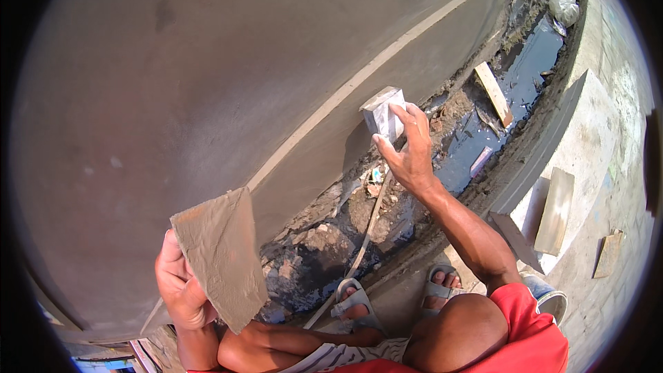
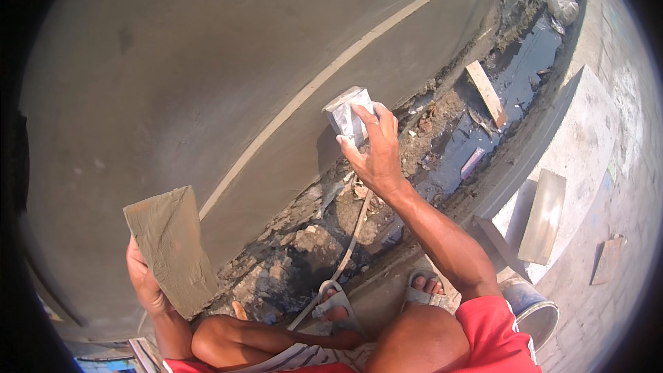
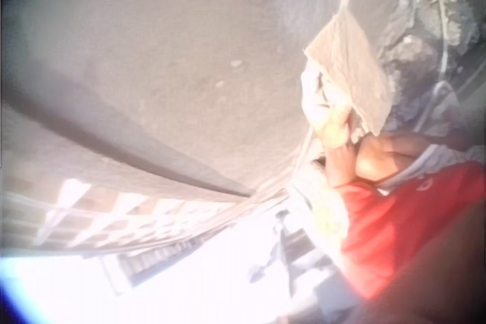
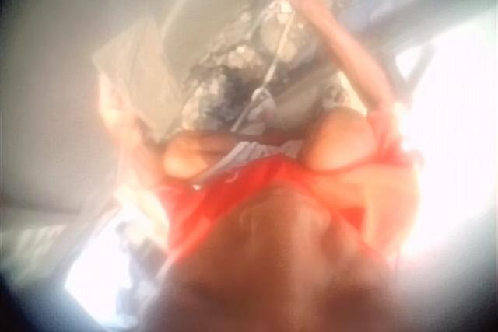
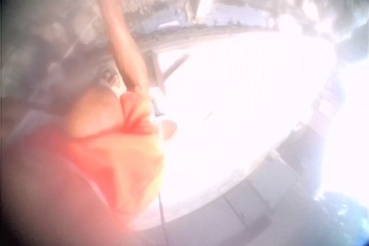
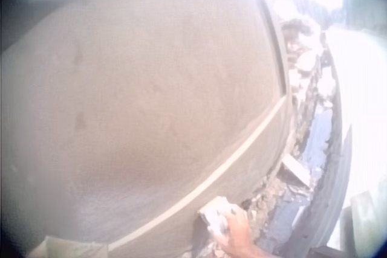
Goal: The person smooths a freshly plastered wall using a small rectangular trowel and a larger flat trowel. They repeatedly scrape and level the surface along a vertical line, occasionally switching tools and adjusting grip to refine the finish.
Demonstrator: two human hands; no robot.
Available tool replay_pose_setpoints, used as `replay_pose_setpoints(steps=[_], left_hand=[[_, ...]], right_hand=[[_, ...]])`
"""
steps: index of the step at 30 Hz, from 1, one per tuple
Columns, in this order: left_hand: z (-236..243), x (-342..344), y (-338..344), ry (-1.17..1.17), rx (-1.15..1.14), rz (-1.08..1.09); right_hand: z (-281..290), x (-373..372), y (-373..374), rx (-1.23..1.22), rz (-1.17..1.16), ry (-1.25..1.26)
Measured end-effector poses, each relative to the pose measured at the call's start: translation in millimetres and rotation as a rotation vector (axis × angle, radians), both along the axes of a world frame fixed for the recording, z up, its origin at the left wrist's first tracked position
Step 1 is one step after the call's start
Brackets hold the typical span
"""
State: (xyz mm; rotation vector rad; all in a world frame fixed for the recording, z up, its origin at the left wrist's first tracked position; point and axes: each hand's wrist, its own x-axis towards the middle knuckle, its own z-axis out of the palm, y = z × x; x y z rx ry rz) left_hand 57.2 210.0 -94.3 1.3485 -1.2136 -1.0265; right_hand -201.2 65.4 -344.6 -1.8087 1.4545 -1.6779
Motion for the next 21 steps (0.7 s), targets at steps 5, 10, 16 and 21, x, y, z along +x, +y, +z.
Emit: replay_pose_setpoints(steps=[5,10,16,21], left_hand=[[-5,3,0,-0.041,0.003,0.032],[-7,-4,-3,-0.060,-0.058,0.049],[-11,5,-2,-0.067,-0.049,0.021],[-11,0,-8,-0.037,-0.067,0.011]], right_hand=[[52,-10,-39,-0.133,-0.067,-0.202],[-8,2,-19,-0.079,-0.028,-0.053],[43,-58,-53,-0.093,-0.162,-0.295],[18,-44,-76,-0.175,-0.232,-0.112]])
